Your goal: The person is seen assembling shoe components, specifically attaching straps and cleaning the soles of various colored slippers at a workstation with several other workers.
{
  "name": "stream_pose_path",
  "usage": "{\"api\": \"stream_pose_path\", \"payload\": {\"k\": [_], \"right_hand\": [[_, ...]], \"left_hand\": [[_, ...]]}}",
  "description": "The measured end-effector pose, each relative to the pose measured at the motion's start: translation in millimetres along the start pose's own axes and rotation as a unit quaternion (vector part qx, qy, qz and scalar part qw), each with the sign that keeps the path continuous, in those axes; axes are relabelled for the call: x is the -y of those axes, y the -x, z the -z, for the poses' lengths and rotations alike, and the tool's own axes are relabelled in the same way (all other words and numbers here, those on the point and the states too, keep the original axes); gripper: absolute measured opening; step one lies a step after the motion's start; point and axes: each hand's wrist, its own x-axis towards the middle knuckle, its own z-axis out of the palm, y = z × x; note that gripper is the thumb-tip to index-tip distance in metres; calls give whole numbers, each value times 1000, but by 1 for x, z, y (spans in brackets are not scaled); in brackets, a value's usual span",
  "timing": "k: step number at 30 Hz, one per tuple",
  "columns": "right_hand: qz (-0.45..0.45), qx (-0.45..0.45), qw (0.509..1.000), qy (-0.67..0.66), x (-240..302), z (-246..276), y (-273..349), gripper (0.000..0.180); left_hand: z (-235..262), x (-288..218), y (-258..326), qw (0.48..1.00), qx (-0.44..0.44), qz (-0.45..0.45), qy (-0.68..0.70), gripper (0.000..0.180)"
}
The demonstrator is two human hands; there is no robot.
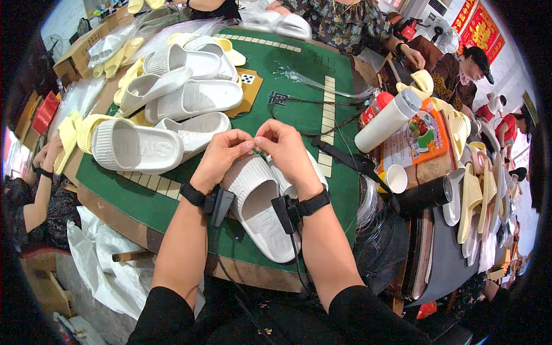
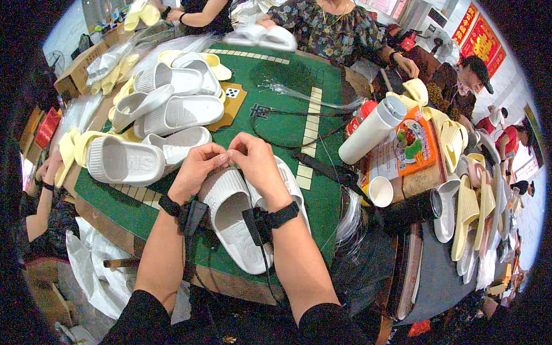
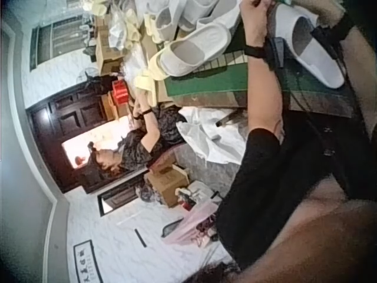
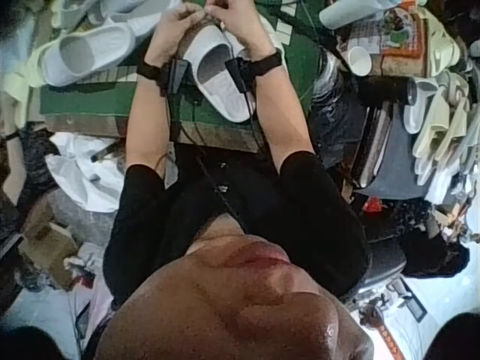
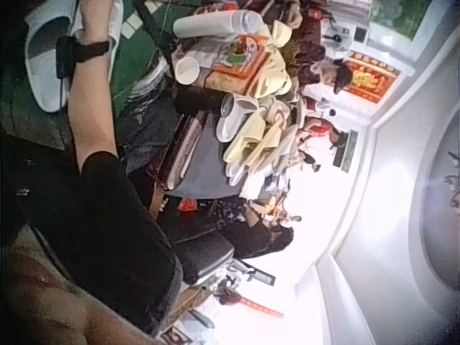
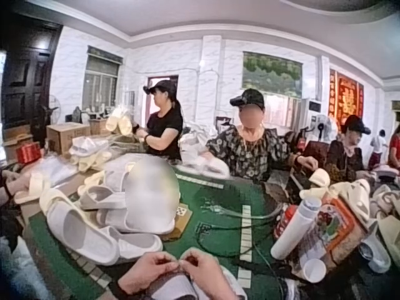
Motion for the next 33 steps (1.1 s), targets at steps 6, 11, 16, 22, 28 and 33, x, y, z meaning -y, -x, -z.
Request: {"api": "stream_pose_path", "payload": {"k": [6,11,16,22,28,33], "right_hand": [[-6,20,999,37,4,1,2,11],[5,5,998,54,6,-1,2,10],[0,-6,1000,18,4,2,1,10],[-6,21,998,56,4,-1,1,11],[-5,28,997,78,6,-1,2,11],[7,15,999,33,0,-1,2,9]], "left_hand": [[2,3,-1,1000,5,-2,-19,10],[3,0,1,1000,4,-5,-31,14],[0,1,-1,1000,3,-6,-25,13],[3,5,-1,1000,2,-1,-20,11],[3,2,0,1000,16,3,-27,14],[-1,-2,1,1000,17,-1,-6,14]]}}
